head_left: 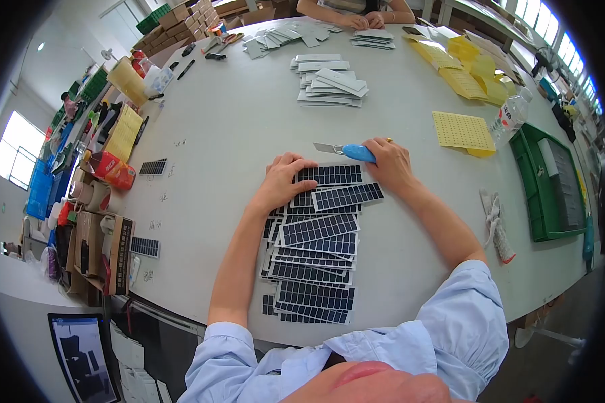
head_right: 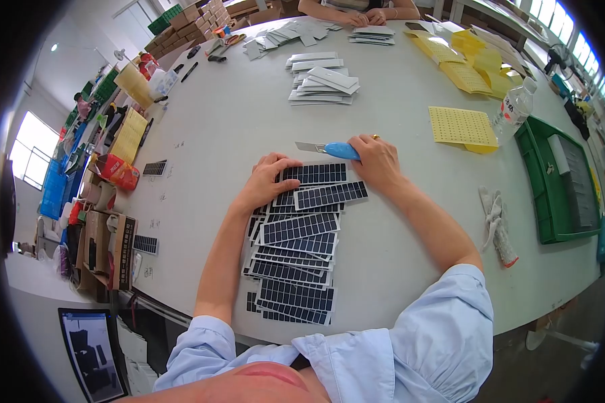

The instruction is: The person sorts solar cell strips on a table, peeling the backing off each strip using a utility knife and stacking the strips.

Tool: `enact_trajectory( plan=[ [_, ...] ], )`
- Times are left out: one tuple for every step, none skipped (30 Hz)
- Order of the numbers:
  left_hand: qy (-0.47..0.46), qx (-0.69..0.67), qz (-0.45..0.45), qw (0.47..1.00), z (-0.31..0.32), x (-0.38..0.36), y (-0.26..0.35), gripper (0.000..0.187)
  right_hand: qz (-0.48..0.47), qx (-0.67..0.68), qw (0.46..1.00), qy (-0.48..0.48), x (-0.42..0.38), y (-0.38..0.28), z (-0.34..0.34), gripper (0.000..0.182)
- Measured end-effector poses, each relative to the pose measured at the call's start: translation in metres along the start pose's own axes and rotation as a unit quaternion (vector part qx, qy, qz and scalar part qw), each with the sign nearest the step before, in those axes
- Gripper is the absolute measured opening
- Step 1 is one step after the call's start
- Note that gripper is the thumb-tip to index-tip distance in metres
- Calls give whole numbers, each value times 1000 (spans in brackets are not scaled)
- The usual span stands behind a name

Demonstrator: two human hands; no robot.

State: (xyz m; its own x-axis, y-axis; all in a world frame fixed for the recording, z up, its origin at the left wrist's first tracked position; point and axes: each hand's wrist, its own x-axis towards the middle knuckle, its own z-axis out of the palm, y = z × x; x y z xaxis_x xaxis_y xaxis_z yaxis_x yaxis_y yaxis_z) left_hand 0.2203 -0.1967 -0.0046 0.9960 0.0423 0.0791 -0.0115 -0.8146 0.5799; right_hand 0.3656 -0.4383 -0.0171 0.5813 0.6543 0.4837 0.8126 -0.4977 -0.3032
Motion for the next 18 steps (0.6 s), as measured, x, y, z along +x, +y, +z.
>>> enact_trajectory(
  plan=[
    [2,-1,0,1000,-1,0,0,40,1,-1,1000,-3,0,-1,-1,22],
    [-2,2,2,1000,-1,0,1,40,2,-2,1000,-6,1,-1,-1,22],
    [-7,4,3,1000,-2,-1,2,40,0,-3,1000,-6,1,-1,-2,22],
    [-6,3,2,1000,-3,-1,3,40,0,-4,1000,-5,1,-1,-1,21],
    [-11,7,7,1000,-4,-2,5,41,-1,-4,1000,-5,1,0,-1,20],
    [-17,11,11,1000,-4,-2,6,41,-2,-5,1000,-7,1,0,-1,20],
    [-17,9,9,1000,-4,-3,6,41,0,-4,1000,-5,1,0,0,20],
    [-23,5,15,1000,-4,-4,6,41,2,-3,1000,-3,1,0,1,19],
    [-30,2,22,999,-4,-4,7,41,3,-2,1000,-4,1,0,1,19],
    [-31,2,21,999,-4,-4,8,41,2,-2,1000,-2,1,1,2,19],
    [-39,3,26,999,-5,-4,9,42,2,-2,1000,0,1,0,2,19],
    [-47,5,31,998,-5,-5,10,42,3,-1,1000,-1,1,0,2,19],
    [-47,5,30,998,-5,-6,11,42,5,-5,1000,-1,1,-1,2,18],
    [-60,5,35,998,-5,-6,12,42,7,-10,1000,0,2,-1,2,18],
    [-70,5,42,997,-7,-4,13,43,6,-9,1000,-2,1,0,2,18],
    [-76,4,46,996,-4,-4,12,43,4,-10,1000,1,1,0,2,18],
    [-80,-5,44,996,-6,-5,15,43,0,-2,1000,2,1,-1,0,18],
    [-87,-14,41,995,-6,-6,18,43,-2,-5,1000,10,1,0,-1,18]
  ],
)
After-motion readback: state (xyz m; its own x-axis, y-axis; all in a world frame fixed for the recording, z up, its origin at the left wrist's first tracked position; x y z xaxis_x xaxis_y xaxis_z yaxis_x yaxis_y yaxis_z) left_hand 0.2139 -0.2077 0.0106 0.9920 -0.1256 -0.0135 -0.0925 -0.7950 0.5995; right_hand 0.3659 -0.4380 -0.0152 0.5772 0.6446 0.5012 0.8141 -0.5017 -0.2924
